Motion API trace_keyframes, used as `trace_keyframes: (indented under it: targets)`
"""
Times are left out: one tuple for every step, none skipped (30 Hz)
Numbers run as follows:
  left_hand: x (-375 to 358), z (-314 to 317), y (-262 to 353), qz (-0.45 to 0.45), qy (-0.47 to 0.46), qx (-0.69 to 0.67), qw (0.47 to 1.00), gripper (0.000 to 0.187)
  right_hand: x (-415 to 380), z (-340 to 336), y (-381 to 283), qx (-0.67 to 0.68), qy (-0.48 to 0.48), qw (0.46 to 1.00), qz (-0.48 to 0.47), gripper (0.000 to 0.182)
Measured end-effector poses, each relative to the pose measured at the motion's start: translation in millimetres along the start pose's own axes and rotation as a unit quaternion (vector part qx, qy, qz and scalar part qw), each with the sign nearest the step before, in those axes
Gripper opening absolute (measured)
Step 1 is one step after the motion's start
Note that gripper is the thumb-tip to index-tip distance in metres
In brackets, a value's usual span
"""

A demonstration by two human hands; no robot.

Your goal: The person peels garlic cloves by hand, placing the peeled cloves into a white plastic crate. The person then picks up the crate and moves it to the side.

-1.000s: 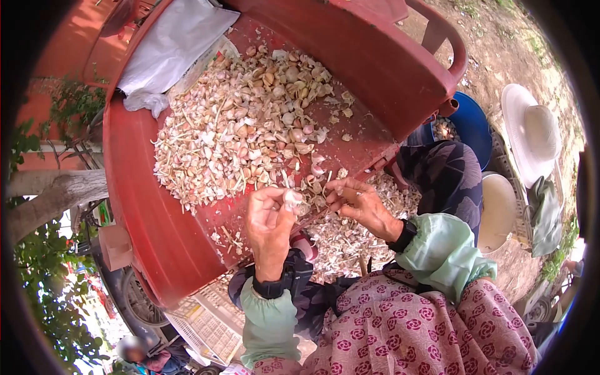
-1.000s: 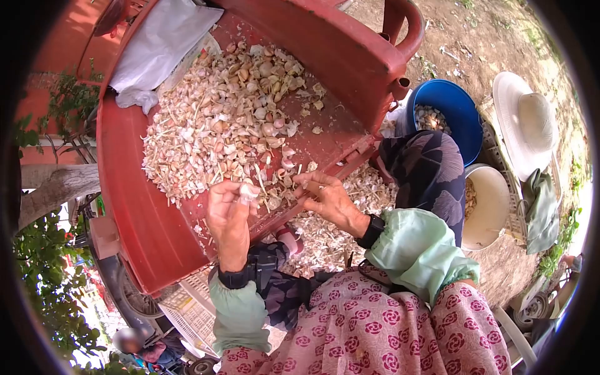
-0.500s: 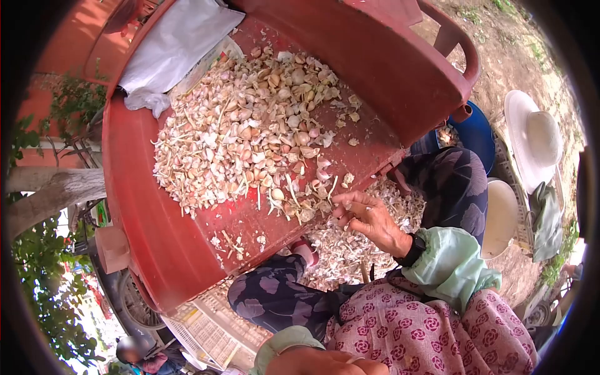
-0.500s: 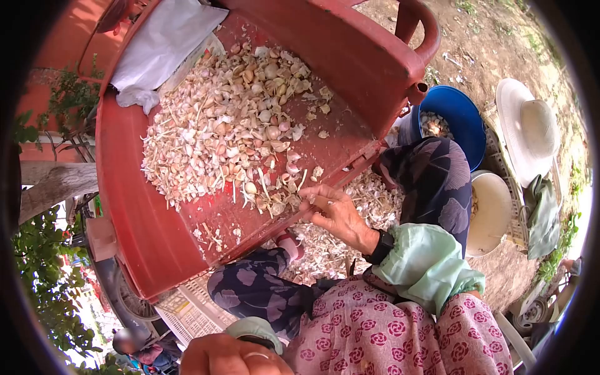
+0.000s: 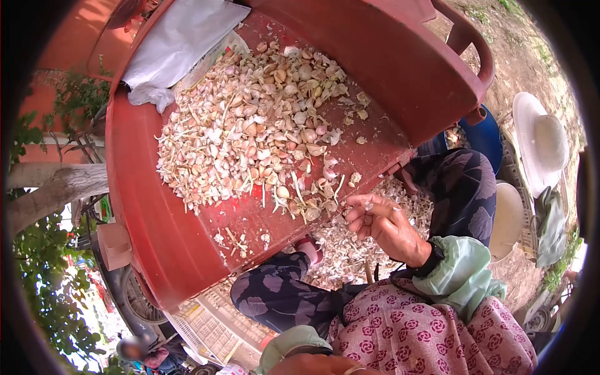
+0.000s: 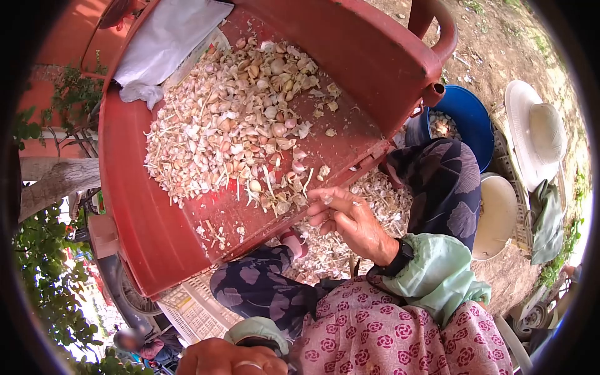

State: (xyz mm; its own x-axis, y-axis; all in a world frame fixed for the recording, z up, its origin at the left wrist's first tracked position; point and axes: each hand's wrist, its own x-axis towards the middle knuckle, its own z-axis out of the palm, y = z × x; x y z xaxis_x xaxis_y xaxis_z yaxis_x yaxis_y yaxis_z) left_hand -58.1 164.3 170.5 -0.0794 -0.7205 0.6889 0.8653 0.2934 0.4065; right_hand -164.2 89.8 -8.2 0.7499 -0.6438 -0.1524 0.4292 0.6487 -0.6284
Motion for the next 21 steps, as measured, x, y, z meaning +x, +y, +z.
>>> trace_keyframes:
  targets:
    - [-2, 10, 2, -0.002, 0.001, 0.000, 1.000, 0.015, 0, -1, 1, 0.007, -0.028, 1.000, -0.007, 0.048]
    - [-1, 29, 5, -0.022, 0.135, 0.070, 0.988, 0.015, 0, 0, 1, 0.007, -0.027, 1.000, -0.007, 0.048]
    - [0, 38, 7, -0.042, 0.266, 0.138, 0.953, 0.014, -1, 4, 0, 0.035, -0.031, 0.999, 0.008, 0.053]
    - [-5, 33, 5, -0.043, 0.266, 0.137, 0.953, 0.014, -2, 7, -1, 0.062, -0.037, 0.997, 0.023, 0.058]
    - [-10, 22, 2, -0.026, 0.195, 0.091, 0.976, 0.014, 0, 9, -2, 0.063, -0.038, 0.997, 0.023, 0.058]
    - [-13, 16, 1, -0.010, 0.123, 0.044, 0.991, 0.013, 0, 11, -1, 0.071, -0.041, 0.996, 0.037, 0.063]
    - [-8, 18, 8, -0.055, 0.121, 0.027, 0.991, 0.014, -1, 11, -1, 0.079, -0.043, 0.995, 0.051, 0.067]
    - [-7, 14, 6, -0.055, 0.122, 0.025, 0.991, 0.014, -2, 11, 1, 0.080, -0.041, 0.995, 0.052, 0.067]
    - [-7, 7, 3, -0.022, 0.072, 0.019, 0.997, 0.014, -3, 11, 3, 0.068, -0.053, 0.996, 0.030, 0.067]
    - [-5, 0, -1, 0.010, 0.022, 0.013, 1.000, 0.015, -2, 11, 5, 0.056, -0.066, 0.996, 0.009, 0.066]
    - [1, -7, -10, 0.009, 0.022, 0.013, 1.000, 0.015, -3, 11, 8, 0.057, -0.066, 0.996, 0.008, 0.066]
    - [9, -16, -22, 0.084, -0.041, 0.002, 0.996, 0.015, -3, 9, 10, 0.057, -0.065, 0.996, 0.004, 0.066]
    - [12, -21, -27, 0.158, -0.101, -0.008, 0.982, 0.015, -4, 9, 13, 0.058, -0.064, 0.996, 0.000, 0.066]
    - [12, -23, -24, 0.157, -0.100, -0.007, 0.983, 0.015, -5, 10, 14, 0.060, -0.064, 0.996, 0.001, 0.066]
    - [12, -25, -19, 0.120, -0.124, -0.003, 0.985, 0.016, -5, 9, 14, 0.066, -0.055, 0.996, 0.015, 0.062]
    - [12, -27, -14, 0.085, -0.150, 0.001, 0.985, 0.016, -5, 9, 14, 0.070, -0.046, 0.996, 0.028, 0.059]
    - [9, -15, -5, 0.086, -0.152, 0.000, 0.985, 0.016, -6, 8, 12, 0.067, -0.046, 0.996, 0.027, 0.059]
    - [3, 7, 6, 0.010, -0.018, 0.015, 1.000, 0.015, -6, 8, 12, 0.061, -0.040, 0.997, 0.023, 0.055]
    - [0, 19, 13, -0.066, 0.116, 0.031, 0.991, 0.014, -6, 8, 12, 0.056, -0.035, 0.998, 0.018, 0.051]
    - [4, 10, 4, -0.066, 0.113, 0.034, 0.991, 0.014, -6, 9, 13, 0.055, -0.038, 0.998, 0.017, 0.051]
    - [12, -6, -15, 0.099, 0.004, 0.055, 0.994, 0.012, -7, 8, 14, 0.069, -0.026, 0.997, 0.016, 0.049]
